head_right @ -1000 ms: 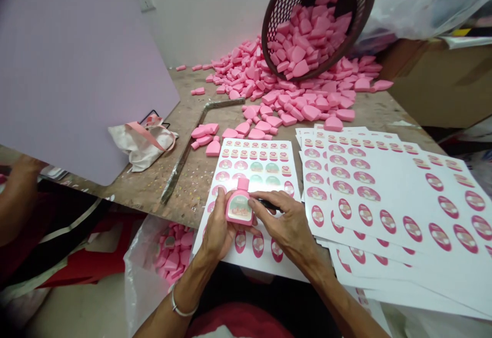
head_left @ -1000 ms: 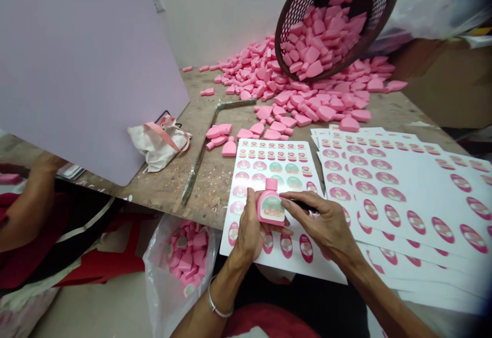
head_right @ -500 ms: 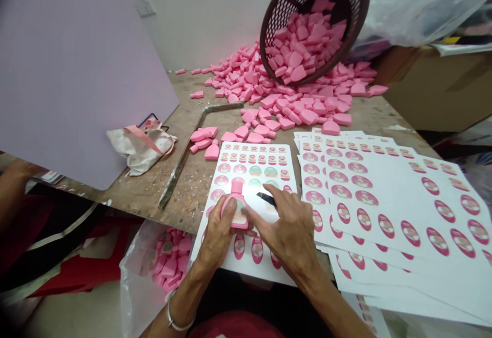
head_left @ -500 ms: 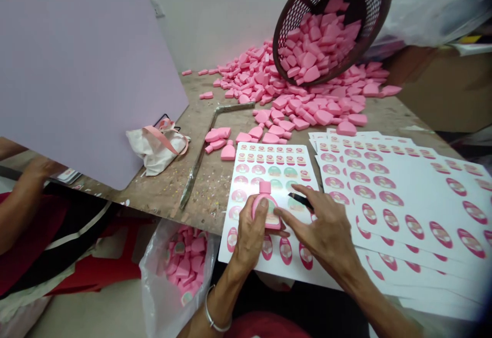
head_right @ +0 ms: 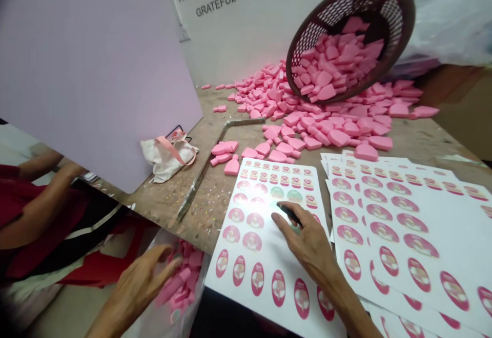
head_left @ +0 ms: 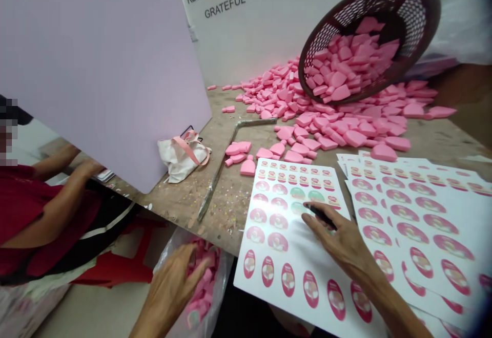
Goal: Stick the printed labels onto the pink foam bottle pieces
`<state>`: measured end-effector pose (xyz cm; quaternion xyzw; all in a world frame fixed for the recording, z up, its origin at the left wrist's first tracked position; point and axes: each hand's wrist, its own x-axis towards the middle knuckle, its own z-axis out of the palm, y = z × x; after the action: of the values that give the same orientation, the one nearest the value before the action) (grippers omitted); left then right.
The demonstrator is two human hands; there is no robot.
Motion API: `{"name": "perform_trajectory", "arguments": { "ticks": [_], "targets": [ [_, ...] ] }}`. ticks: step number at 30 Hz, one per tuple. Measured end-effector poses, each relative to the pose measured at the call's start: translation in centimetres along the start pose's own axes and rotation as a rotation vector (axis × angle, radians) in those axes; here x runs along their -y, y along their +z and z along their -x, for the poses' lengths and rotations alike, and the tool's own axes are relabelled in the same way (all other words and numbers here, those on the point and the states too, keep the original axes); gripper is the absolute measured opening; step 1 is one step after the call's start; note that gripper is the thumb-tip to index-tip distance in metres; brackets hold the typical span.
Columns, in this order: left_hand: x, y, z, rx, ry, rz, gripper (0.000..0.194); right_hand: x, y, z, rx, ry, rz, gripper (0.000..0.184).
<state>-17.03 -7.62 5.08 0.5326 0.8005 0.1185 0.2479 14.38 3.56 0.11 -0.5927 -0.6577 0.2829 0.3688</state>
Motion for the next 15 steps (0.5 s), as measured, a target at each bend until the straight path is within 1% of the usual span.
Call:
{"name": "perform_trajectory", "arguments": {
  "ticks": [1,2,4,5,7,9,10,12,13,15],
  "targets": [
    [-1.0,0.0,-1.5,-0.055,0.028,-0.031,0.032,0.2,0.3,0.3,-0.002,-0.010,0.007,0.037],
    [-2.4,0.2,-3.4,-0.079,0.063,-0.036,0.035,0.4,0.6,0.7,-0.013,-0.025,0.015,0.036],
    [-6.2,1.1,-8.2,-0.194,0.096,-0.036,0.034,0.6,0.6,1.6,-0.048,-0.060,0.038,0.034],
    [-8.2,1.8,-10.9,-0.230,0.086,-0.036,0.034,0.6,0.4,2.1,-0.066,-0.074,0.053,0.034],
    [-11.8,3.2,-15.9,-0.258,0.082,-0.027,0.041,0.1,-0.5,3.1,-0.110,-0.086,0.087,0.034],
    [-14.5,4.6,-19.8,-0.243,0.081,-0.014,0.046,-1.0,-1.7,4.1,-0.147,-0.051,0.121,0.035],
    [-15.4,5.2,-21.1,-0.226,0.080,-0.008,0.047,-1.6,-2.3,4.5,-0.161,-0.021,0.136,0.036],
    [-16.4,5.9,-22.7,-0.202,0.080,0.003,0.047,-2.9,-3.4,5.1,-0.175,0.050,0.162,0.037],
    [-16.6,6.0,-22.9,-0.201,0.084,0.008,0.046,-3.4,-3.8,5.2,-0.178,0.082,0.168,0.035],
    [-16.5,5.7,-22.2,-0.230,0.109,0.023,0.045,-4.1,-4.1,4.8,-0.186,0.095,0.178,0.030]
  ]
}}
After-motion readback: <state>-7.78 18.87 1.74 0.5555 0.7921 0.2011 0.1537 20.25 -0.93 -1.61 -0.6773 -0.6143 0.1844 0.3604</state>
